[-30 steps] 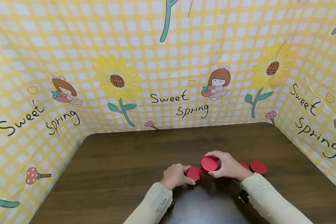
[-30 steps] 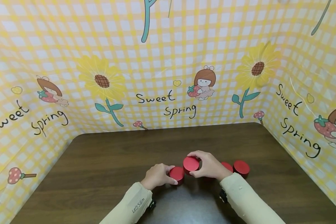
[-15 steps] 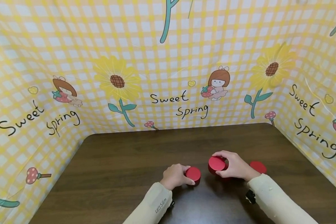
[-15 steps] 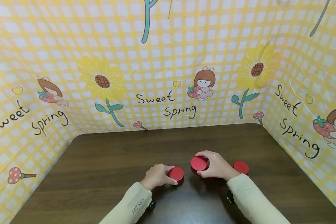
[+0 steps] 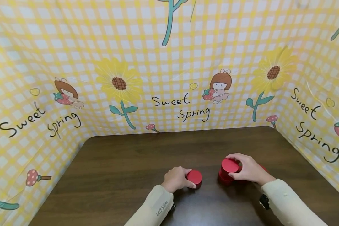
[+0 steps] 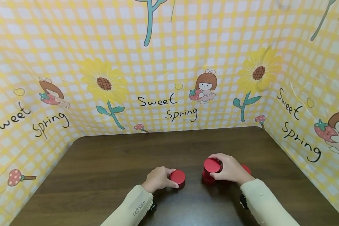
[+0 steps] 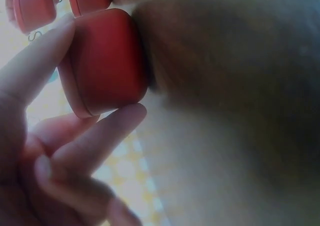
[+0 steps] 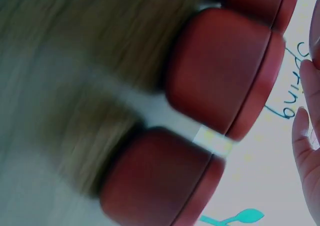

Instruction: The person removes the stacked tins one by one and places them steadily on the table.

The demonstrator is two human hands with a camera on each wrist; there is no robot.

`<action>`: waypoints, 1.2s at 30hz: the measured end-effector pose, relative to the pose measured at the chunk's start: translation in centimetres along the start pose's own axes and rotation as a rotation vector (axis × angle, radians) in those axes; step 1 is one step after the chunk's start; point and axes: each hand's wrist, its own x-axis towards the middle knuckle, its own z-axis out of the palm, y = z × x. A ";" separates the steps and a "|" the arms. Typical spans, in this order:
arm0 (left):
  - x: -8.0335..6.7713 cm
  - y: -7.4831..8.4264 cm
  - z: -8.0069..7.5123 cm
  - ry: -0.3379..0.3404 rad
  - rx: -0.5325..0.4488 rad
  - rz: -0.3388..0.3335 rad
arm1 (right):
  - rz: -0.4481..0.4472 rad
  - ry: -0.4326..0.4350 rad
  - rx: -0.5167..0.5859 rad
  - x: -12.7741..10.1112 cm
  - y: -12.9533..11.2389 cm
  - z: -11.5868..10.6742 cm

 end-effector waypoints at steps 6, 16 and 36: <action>-0.1 0.0 -0.1 -0.011 -0.010 -0.011 | 0.026 -0.001 -0.037 -0.6 0.5 -0.6; -0.2 0.0 -0.2 -0.016 -0.017 -0.009 | -0.040 0.060 -0.109 -1.6 0.9 -1.5; -0.1 0.1 -0.3 -0.025 -0.032 -0.008 | -0.027 0.172 -0.290 -4.2 3.3 -3.6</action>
